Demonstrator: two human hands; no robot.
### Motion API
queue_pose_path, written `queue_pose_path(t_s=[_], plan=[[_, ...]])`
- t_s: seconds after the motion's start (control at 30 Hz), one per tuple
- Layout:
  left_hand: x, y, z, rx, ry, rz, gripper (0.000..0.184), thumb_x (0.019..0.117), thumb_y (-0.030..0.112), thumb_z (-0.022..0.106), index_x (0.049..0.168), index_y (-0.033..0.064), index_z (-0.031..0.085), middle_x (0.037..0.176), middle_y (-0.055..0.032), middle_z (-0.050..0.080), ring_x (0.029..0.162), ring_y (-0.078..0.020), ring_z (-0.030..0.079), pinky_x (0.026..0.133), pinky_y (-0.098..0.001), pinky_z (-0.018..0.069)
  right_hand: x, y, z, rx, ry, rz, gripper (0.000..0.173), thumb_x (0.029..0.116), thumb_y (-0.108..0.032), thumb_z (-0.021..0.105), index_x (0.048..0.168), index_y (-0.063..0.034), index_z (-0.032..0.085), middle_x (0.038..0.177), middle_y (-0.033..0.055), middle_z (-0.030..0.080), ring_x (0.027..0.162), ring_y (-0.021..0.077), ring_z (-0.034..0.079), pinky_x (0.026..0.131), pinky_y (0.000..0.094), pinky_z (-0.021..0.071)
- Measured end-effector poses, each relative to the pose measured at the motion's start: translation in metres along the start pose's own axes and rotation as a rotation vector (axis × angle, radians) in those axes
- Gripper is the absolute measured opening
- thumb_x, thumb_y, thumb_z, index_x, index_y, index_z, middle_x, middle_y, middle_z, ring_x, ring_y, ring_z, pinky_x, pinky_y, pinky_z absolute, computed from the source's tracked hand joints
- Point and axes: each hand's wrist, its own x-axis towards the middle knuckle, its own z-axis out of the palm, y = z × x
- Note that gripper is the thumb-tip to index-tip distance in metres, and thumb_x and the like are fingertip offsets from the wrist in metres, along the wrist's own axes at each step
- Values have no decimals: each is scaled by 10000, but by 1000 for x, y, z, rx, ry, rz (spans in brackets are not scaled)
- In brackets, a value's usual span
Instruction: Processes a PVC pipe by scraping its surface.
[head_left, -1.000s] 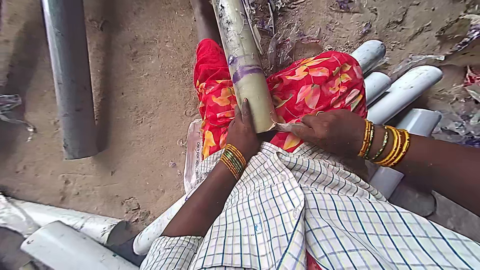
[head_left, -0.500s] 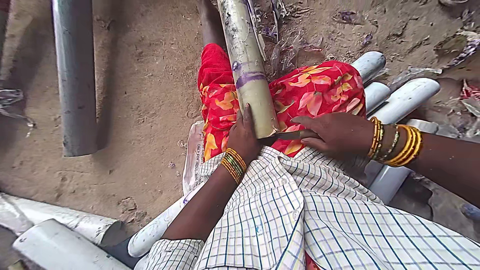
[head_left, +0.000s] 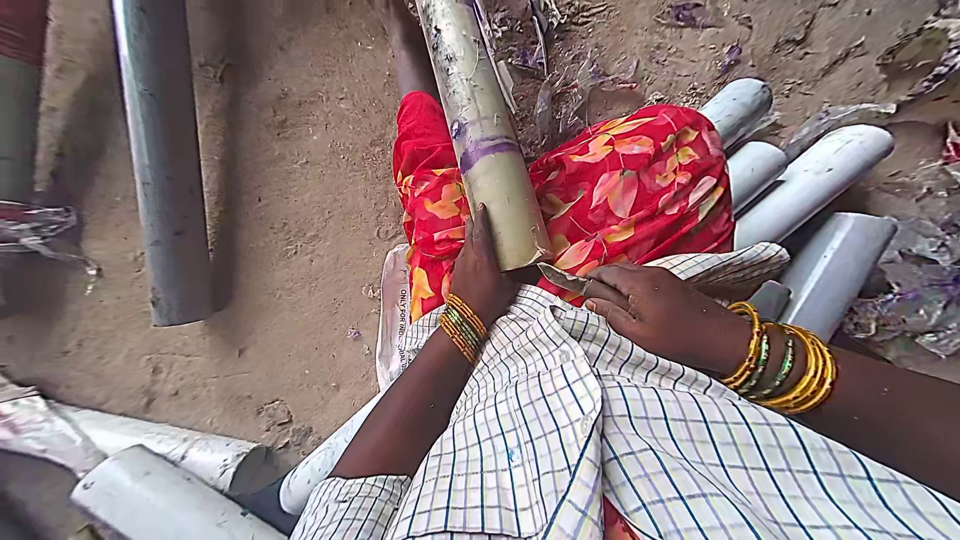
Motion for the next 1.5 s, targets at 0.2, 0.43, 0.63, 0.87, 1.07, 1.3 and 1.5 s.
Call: queue_pose_path(t_s=[0.2,0.43,0.63,0.87,1.07,1.3,1.5], plan=[[1,4,1,10,-11,-29,977,816,-48,673,1633,-24,138,1599,-290,377,1324,-424,580,1046,-560,499,-4,4,11,-15,84,-3,299,1020,-219,479,974,28,640,758,118,572,670,227,570,612,378,465],[2,4,-1,35,-43,-51,996,825,-40,681,1638,-17,105,1612,-289,357,1367,-415,547,1070,-550,486,5,5,12,89,-16,99,284,1045,-207,491,997,34,633,741,76,531,668,162,500,628,337,409],[5,8,-1,90,-92,-84,1129,785,55,797,1637,-20,60,1625,-315,303,1247,-434,632,980,-558,539,14,-3,11,82,-147,189,289,1083,-183,474,1108,58,631,855,143,605,784,232,575,746,403,465],[5,3,2,85,-73,-30,1131,780,114,815,1631,-35,86,1605,-325,335,1327,-432,577,1034,-547,511,6,4,13,76,-68,79,273,1053,-160,486,1046,61,644,763,96,547,676,160,494,640,330,414],[4,-3,6,83,-3,44,1131,767,183,842,1603,-96,134,1563,-364,371,1244,-465,626,983,-563,538,11,5,15,108,-79,115,283,1061,-194,482,1053,38,643,761,70,541,683,138,488,647,314,405],[7,2,6,144,-48,-10,1219,740,211,884,1621,-58,86,1584,-349,344,1264,-440,619,1005,-532,535,18,0,26,112,18,129,294,1065,-214,498,1002,41,630,769,102,565,699,188,542,664,352,442],[5,-4,9,144,27,56,1250,734,459,867,1591,-113,160,1537,-381,395,1297,-456,594,1034,-525,522,21,-1,36,1,132,67,290,1032,-194,535,986,67,651,811,179,636,742,298,644,681,432,520]])
